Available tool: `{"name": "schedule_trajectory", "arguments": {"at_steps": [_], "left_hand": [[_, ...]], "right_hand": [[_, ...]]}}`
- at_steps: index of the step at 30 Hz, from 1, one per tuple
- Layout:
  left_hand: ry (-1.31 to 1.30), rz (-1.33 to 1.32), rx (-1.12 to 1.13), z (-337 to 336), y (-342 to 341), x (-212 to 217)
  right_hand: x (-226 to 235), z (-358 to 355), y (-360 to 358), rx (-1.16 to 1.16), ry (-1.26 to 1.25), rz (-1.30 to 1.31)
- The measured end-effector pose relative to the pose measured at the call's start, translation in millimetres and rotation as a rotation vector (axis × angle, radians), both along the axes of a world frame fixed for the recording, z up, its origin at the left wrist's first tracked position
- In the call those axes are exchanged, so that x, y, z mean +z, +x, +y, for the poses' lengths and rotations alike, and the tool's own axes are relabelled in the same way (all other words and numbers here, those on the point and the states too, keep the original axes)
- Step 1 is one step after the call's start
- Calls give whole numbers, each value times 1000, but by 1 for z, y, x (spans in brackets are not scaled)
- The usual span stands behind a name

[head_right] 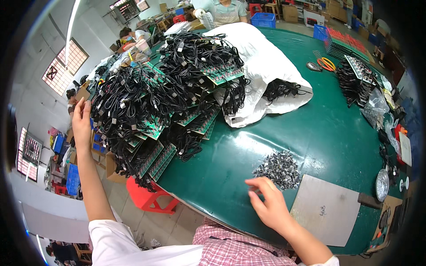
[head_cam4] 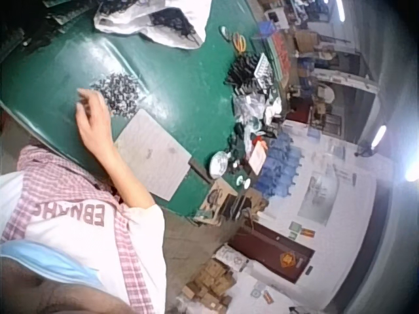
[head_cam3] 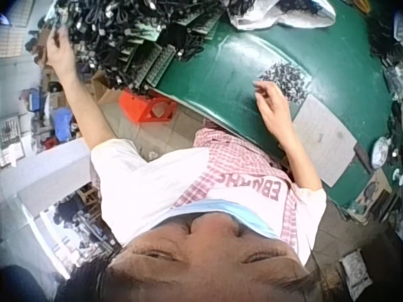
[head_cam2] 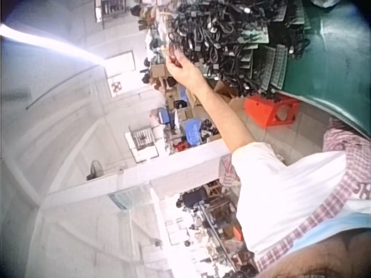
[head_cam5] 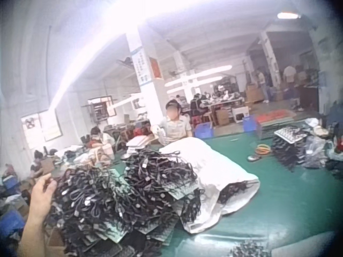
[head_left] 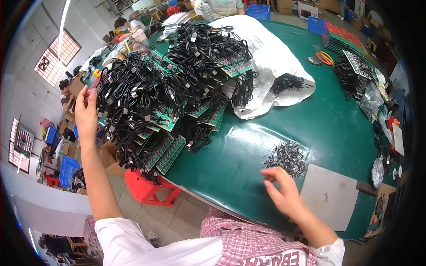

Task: The person places a board on the workbench, empties small electronic components from a plastic bag onto the table, and positions a set of circuit boards. The person then solders the components onto the circuit board using a soldering iron.

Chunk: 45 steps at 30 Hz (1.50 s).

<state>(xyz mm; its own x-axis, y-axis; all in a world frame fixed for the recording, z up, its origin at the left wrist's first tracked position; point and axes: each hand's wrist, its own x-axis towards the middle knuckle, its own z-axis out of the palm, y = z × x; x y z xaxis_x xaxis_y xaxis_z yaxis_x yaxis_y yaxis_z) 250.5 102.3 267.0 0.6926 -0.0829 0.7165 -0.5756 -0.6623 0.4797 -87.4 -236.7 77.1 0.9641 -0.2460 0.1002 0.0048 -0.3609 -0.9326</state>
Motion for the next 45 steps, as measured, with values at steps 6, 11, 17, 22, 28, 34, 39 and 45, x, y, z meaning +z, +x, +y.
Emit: {"name": "schedule_trajectory", "arguments": {"at_steps": [6,11,17,22,28,34,39,45], "left_hand": [[183,-201,-162,-41,4,14],[630,-256,20,-88,28,39],[747,304,-36,-76,46,42],[632,-107,-99,-42,21,8],[441,-338,-89,-13,-5,-41],[434,-354,-61,-11,-6,-47],[337,-429,-59,-1,-4,-61],[-222,-328,-219,14,-18,-42]], "right_hand": [[27,48,118,257,515,-6],[34,95,211,96,1014,213],[48,99,229,80,1046,189],[81,48,243,-172,398,-189],[121,46,316,-30,-27,-527],[169,49,363,119,-173,-20],[211,53,318,313,-72,-78],[261,94,247,215,-449,-804]]}}
